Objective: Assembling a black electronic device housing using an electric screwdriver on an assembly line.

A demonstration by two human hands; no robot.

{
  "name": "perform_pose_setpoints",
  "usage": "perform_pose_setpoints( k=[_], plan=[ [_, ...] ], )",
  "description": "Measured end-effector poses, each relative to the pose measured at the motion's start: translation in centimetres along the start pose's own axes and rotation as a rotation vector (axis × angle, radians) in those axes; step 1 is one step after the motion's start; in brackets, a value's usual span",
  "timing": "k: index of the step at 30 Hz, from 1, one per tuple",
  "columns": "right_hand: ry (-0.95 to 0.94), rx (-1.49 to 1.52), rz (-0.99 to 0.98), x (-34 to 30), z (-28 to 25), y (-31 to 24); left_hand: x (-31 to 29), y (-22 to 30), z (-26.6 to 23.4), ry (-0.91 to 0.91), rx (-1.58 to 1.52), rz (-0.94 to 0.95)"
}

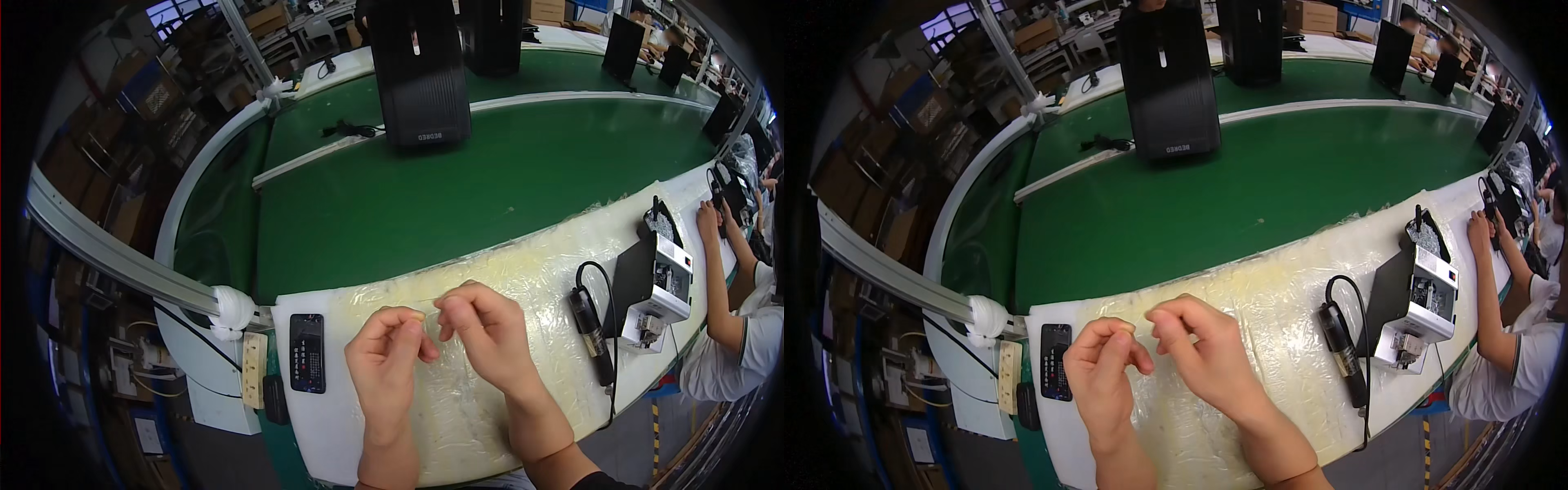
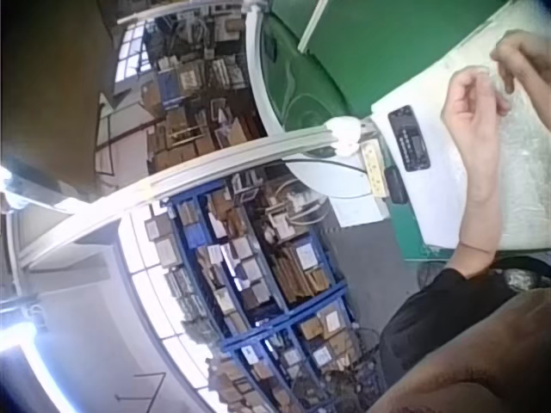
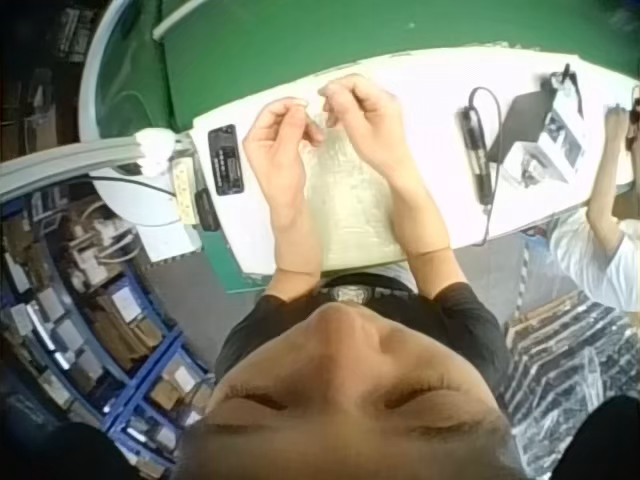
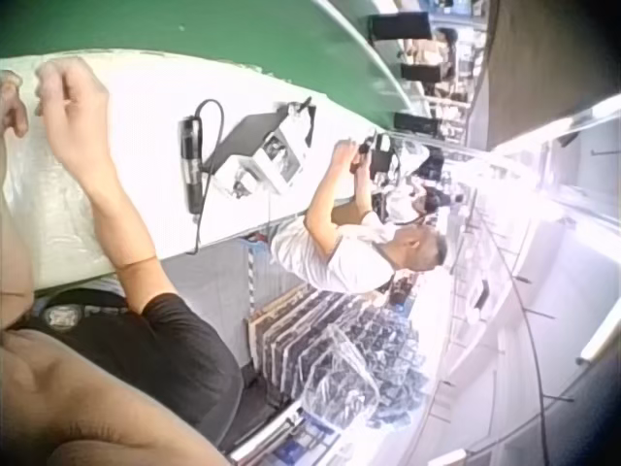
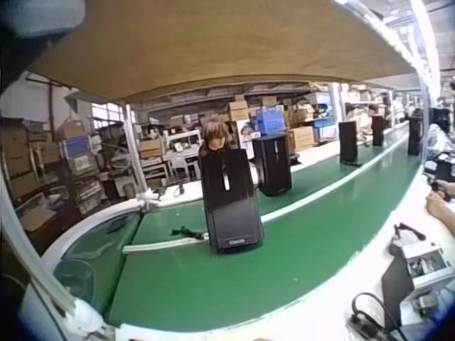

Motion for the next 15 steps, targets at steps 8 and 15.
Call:
perform_pose_setpoints(
  k=[8, 15],
  plan=[
    [-0.059, -0.519, -0.165, -0.1, 0.4, -3.3, -0.1, -0.2, 0.3, 0.105, 0.479, 0.142],
    [0.021, -0.692, -0.33, 0.2, -0.2, -3.2, -0.2, 0.8, 1.2, 0.082, 0.679, 0.167]
  ],
)
Point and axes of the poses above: each hand's wrist, its own x-axis towards the middle knuckle, its own z-axis out of the palm, y = z × x, the point moved 5 cm from there along x, towards the middle knuckle, and after that the axes turned 14 degrees about -y, right-handed, at the moved point
